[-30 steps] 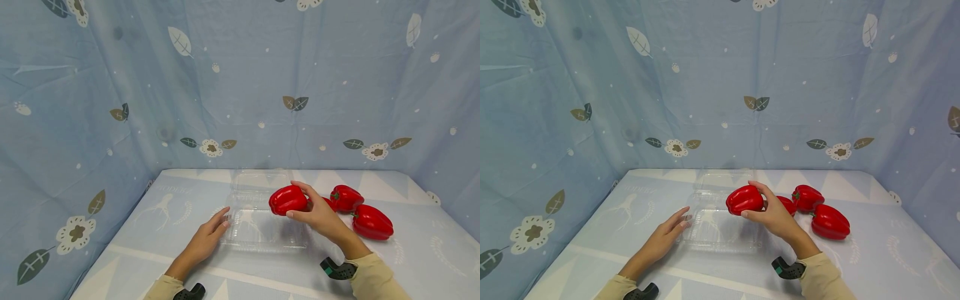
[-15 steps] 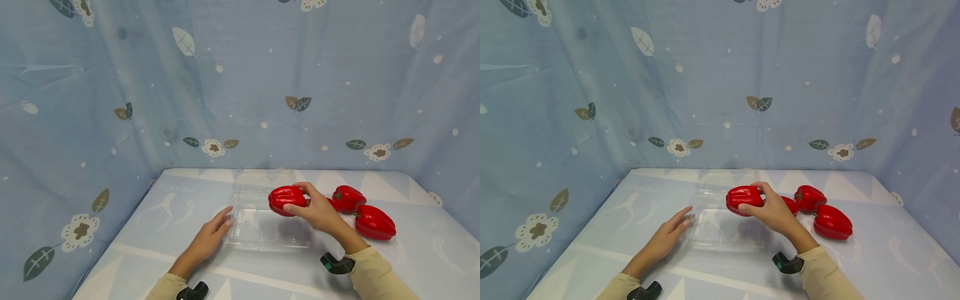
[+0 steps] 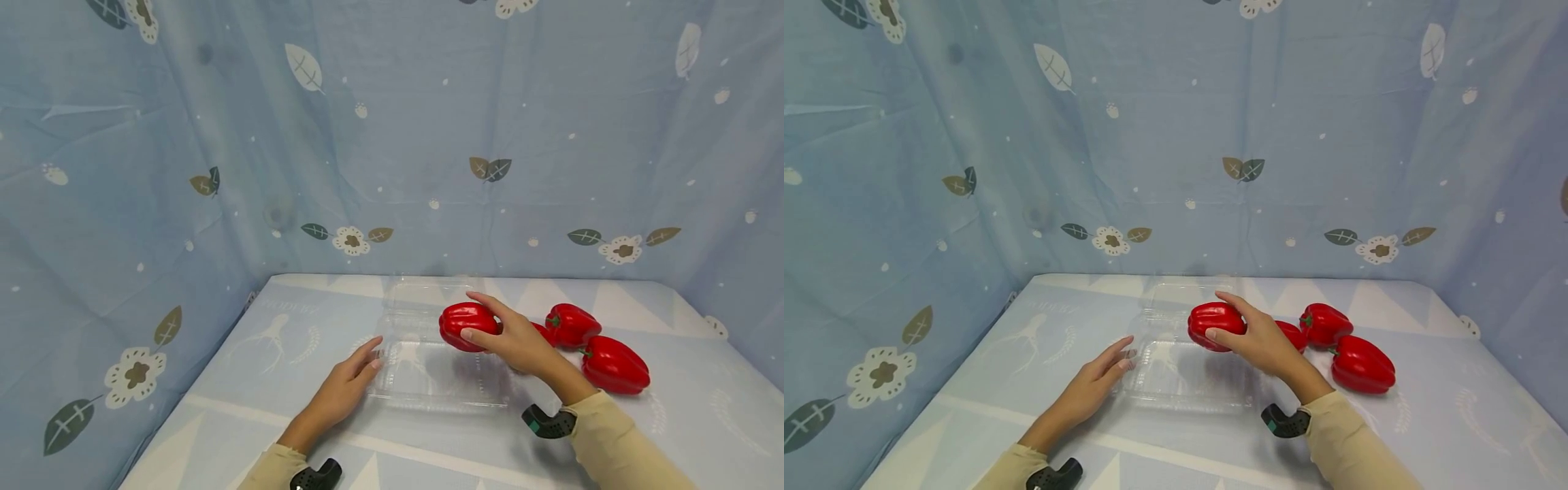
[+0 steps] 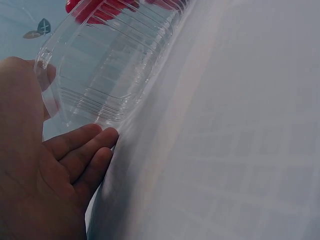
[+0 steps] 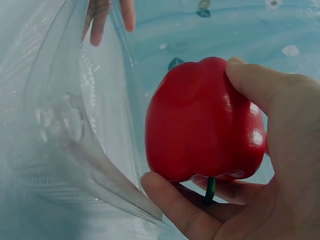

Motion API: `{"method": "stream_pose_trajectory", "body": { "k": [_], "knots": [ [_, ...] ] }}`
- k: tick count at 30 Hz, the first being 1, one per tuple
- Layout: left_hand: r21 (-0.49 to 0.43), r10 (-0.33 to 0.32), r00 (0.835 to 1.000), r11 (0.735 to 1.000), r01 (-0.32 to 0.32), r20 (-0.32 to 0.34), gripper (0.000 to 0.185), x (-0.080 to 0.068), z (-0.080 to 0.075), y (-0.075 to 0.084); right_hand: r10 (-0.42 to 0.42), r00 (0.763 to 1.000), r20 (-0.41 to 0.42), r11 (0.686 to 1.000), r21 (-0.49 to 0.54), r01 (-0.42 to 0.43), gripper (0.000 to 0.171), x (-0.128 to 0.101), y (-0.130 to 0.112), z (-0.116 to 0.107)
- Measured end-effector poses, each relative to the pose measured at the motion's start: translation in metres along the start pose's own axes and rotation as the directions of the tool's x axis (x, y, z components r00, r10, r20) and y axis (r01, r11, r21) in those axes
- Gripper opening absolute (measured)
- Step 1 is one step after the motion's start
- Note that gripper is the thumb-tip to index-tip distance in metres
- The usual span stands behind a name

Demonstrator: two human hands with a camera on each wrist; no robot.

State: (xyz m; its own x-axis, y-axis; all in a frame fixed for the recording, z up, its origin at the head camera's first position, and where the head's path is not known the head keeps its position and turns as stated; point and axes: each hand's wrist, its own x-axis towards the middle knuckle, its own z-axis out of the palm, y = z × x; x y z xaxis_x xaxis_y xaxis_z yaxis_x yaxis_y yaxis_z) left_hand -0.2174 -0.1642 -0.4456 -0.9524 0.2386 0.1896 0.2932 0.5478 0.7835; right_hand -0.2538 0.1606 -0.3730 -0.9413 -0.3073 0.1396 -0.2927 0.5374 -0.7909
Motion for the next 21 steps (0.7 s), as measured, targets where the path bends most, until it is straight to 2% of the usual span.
{"method": "stream_pose_trajectory", "body": {
  "k": [5,12,21],
  "knots": [
    [0.001,0.008,1.000,1.000,-0.008,-0.005,0.046,0.0003,0.0000,-0.0010,-0.007,0.999,0.036,1.000,0.001,0.007,0.071,0.0006,0.0002,0.0001],
    [-0.001,0.015,1.000,1.000,-0.015,-0.001,0.048,0.0006,0.0006,-0.0008,0.009,0.996,0.086,0.999,0.044,-0.013,0.081,0.0006,0.0004,-0.0005],
    [0.004,0.013,1.000,1.000,-0.013,-0.001,0.048,0.0001,0.0006,-0.0006,-0.044,0.994,0.095,0.999,0.017,0.043,0.086,0.0025,0.0004,0.0003]
  ]
}}
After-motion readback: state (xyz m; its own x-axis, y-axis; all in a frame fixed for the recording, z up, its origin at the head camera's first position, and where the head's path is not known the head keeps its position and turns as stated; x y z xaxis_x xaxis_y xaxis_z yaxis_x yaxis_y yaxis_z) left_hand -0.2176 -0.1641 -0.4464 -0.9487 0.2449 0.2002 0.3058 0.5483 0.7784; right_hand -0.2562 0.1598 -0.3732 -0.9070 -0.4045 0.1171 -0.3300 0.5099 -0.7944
